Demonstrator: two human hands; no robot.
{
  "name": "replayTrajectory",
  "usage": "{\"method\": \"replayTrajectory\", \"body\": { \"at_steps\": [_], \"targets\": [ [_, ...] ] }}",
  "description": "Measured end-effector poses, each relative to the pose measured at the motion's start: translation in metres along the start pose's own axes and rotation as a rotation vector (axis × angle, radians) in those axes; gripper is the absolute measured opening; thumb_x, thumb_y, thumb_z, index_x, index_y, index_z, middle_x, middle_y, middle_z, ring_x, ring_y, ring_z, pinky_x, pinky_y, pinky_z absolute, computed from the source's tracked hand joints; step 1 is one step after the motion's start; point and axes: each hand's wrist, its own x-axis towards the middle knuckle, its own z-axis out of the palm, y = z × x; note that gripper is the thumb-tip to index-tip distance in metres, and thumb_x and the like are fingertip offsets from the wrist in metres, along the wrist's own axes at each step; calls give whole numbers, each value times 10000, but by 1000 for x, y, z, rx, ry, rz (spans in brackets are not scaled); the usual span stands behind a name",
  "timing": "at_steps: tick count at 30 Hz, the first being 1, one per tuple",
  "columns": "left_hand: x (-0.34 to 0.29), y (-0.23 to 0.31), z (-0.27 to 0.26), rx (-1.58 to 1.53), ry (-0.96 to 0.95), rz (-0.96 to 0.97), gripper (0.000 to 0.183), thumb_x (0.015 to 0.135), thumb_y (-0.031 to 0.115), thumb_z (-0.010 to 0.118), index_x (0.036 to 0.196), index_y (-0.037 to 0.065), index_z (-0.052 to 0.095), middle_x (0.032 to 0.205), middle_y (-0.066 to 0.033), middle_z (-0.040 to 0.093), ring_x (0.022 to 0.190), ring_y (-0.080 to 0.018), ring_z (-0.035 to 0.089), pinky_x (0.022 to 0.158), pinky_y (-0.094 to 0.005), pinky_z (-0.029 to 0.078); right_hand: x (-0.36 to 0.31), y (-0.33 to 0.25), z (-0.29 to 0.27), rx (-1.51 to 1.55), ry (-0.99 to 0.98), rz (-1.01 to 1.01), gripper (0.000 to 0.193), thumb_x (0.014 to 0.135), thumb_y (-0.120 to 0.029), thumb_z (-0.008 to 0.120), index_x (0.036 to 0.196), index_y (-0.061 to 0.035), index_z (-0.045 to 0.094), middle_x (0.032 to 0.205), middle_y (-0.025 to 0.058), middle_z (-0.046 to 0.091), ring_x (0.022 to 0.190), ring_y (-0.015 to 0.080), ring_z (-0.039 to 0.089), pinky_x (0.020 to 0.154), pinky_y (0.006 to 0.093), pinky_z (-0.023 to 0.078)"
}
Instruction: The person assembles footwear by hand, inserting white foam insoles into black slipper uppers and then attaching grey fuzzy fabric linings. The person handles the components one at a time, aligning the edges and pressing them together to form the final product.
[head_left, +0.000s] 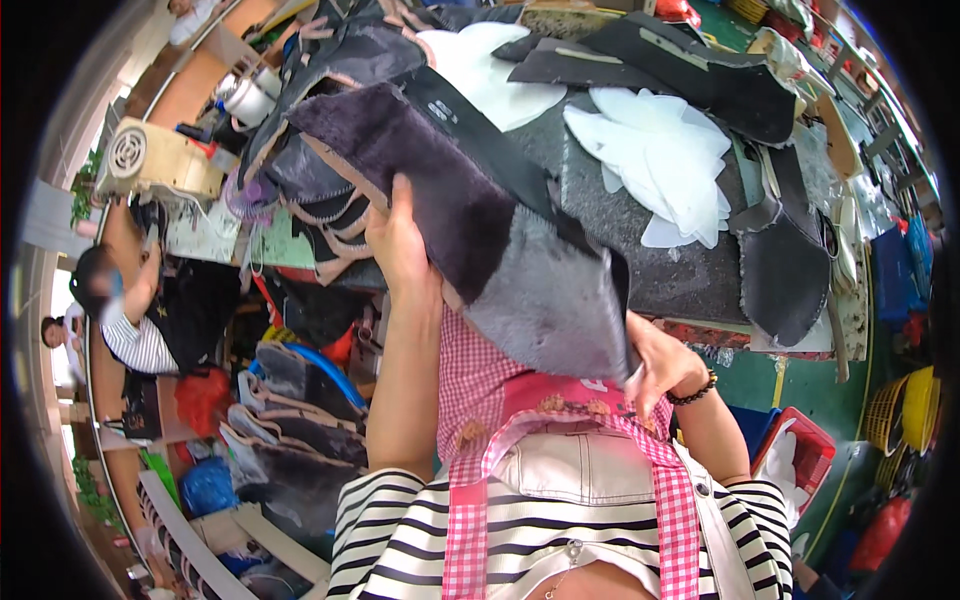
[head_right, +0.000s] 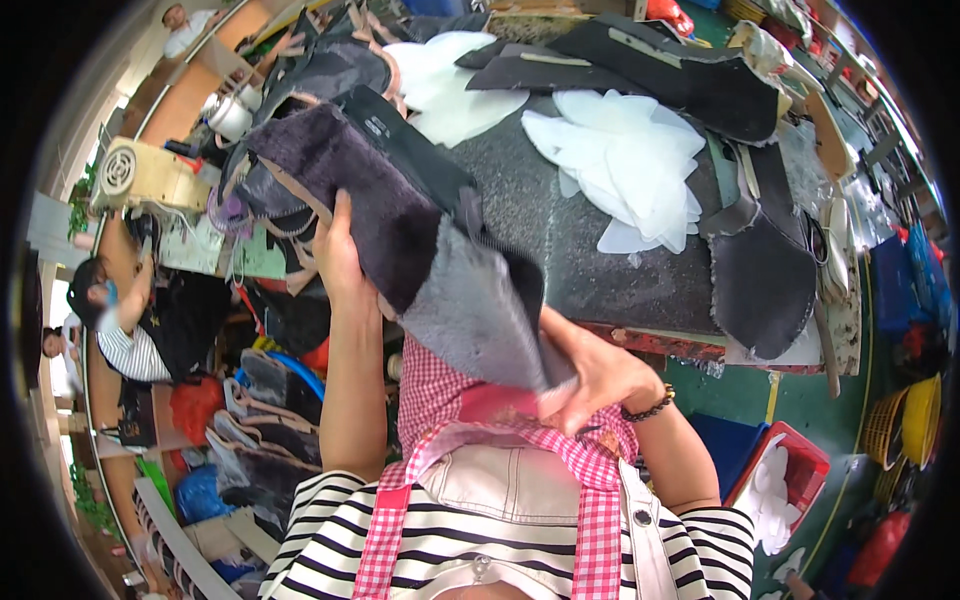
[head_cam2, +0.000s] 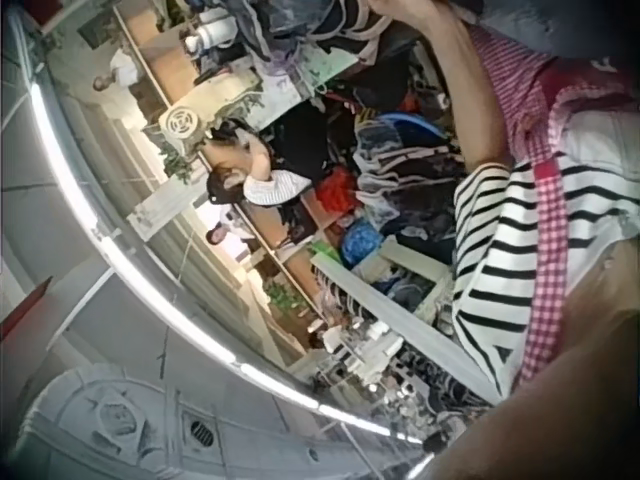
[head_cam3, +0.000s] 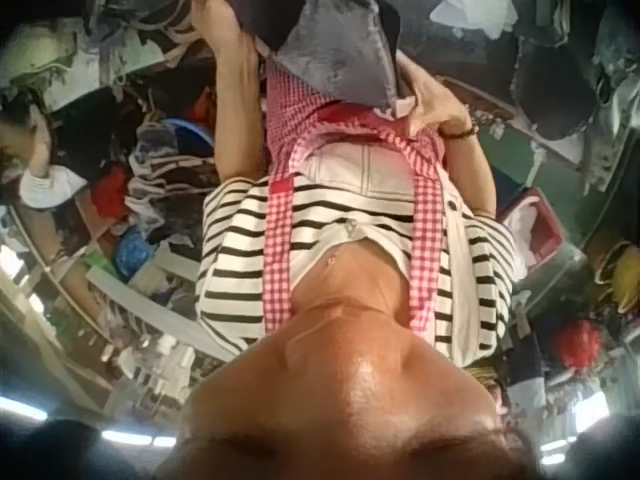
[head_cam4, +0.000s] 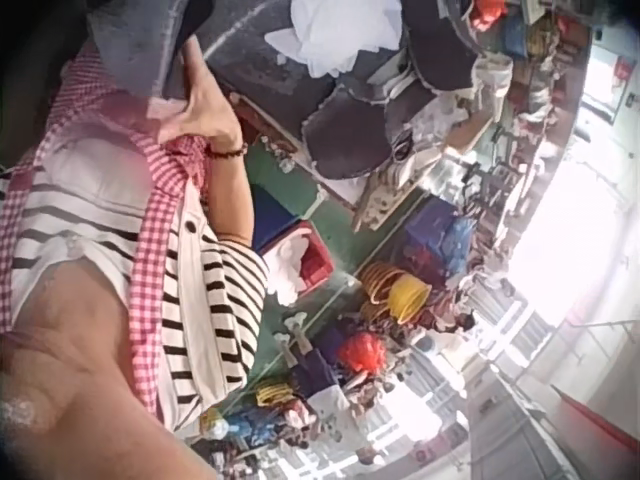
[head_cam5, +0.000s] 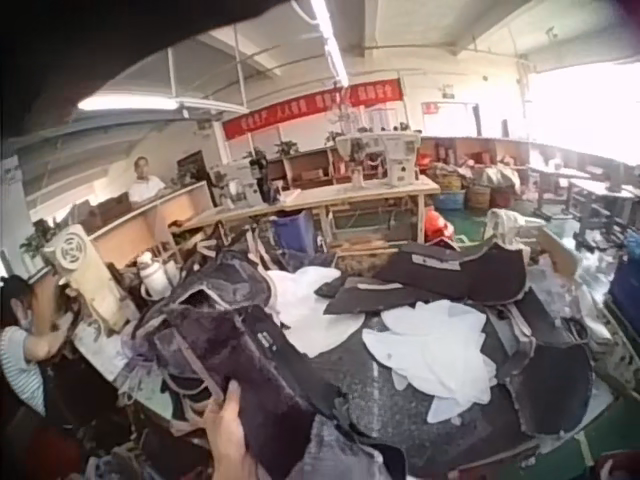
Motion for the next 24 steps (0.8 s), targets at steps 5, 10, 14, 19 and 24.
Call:
{"method": "replayTrajectory", "body": {
  "at_steps": [5,10,14,19,24],
  "targets": [
    [8,6,-17,-99,91,-80,306,961,113,550,1225,-41,534,1148,-137,632,950,-250,661,835,-363,552,-6,22,21,-64,552,202,944,624,-175,881,1385,70,379,1289,136,561,1178,187,525,1014,330,389],
    [18,27,-60,290,330,268,190,924,175,639,835,7,648,709,20,566,603,-109,488,549,-283,380,10,-17,56,-775,487,14,373,760,-166,790,1023,28,610,873,133,664,786,213,616,777,318,463],
    [-1,40,-96,495,504,458,379,873,288,713,604,72,555,606,56,446,585,-101,386,556,-307,324,20,-22,59,-1004,395,50,229,789,-137,757,917,33,673,716,126,657,631,197,616,615,315,465],
    [-21,81,-165,120,684,508,226,907,268,681,935,46,649,872,26,588,790,-97,513,737,-254,419,60,-3,30,-367,70,136,269,884,28,609,1147,65,567,918,53,613,732,107,602,700,235,503],
    [-120,160,-297,-145,722,1085,428,930,295,639,1188,-14,496,1102,-100,594,1022,-225,592,955,-363,497,82,-5,16,-473,147,168,379,917,-10,576,1287,38,508,1030,100,648,772,99,605,689,221,488]
  ]
}}
